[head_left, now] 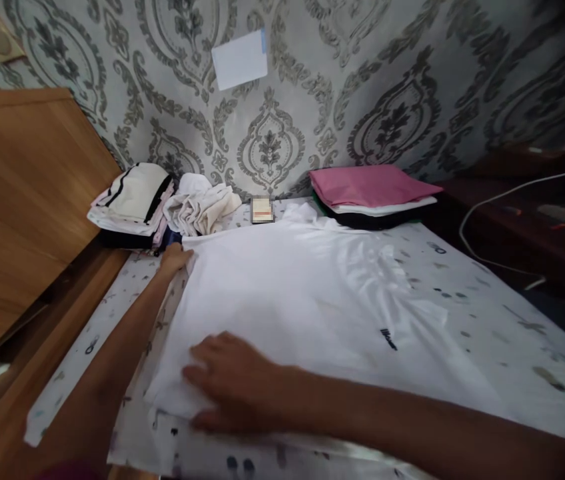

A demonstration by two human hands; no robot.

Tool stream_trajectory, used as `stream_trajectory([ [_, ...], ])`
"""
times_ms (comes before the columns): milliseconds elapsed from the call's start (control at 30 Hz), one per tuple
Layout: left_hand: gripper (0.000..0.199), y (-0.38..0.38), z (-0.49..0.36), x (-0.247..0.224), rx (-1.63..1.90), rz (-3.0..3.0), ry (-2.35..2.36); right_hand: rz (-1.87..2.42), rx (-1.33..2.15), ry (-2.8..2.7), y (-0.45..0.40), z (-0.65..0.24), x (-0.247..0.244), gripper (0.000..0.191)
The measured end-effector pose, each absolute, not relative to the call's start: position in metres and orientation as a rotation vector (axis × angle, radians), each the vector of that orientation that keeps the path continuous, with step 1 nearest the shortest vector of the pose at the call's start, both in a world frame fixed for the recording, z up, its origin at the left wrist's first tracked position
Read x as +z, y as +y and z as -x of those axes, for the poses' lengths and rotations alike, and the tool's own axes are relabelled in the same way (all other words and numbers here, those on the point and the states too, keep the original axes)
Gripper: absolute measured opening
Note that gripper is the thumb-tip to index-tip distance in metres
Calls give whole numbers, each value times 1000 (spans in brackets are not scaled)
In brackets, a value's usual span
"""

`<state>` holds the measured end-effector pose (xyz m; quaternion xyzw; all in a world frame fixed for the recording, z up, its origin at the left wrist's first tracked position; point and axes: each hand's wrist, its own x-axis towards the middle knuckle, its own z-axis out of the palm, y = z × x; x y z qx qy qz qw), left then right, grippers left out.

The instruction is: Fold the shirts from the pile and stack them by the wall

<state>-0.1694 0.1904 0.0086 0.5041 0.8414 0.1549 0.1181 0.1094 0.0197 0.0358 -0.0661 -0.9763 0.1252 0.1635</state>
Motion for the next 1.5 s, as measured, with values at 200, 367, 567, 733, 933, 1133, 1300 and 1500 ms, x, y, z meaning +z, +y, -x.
stream_trajectory([
  [200, 19, 204, 180, 3, 792, -1387, 2357, 211, 269, -2861, -26, -35, 10, 13],
  [367, 22, 208, 184, -1, 951, -1356, 2302, 387, 358, -2981, -12, -26, 16, 21],
  [567, 21, 200, 189, 7, 878, -1520, 2328, 488, 875, -2639, -11, -34, 24, 20],
  [733, 19, 180, 186, 17, 637, -1603, 2426, 100, 977, -2748, -21, -41, 21, 29],
  [933, 42, 140, 157, 27, 484, -1878, 2504, 71, 1016, -2721, -30, -83, 36, 36],
  [1133, 52, 89, 125, -10, 454, -2571, 1774, 953, 518, -2479, -19, -201, 10, 37],
  [1300, 57, 77, 136, -30, 322, -2508, 1784, 1618, 156, -2193, -39, -317, -13, 37],
  [1500, 49, 90, 80, -12, 406, -2559, 1627, 1889, -50, -1954, -76, -385, -23, 37],
])
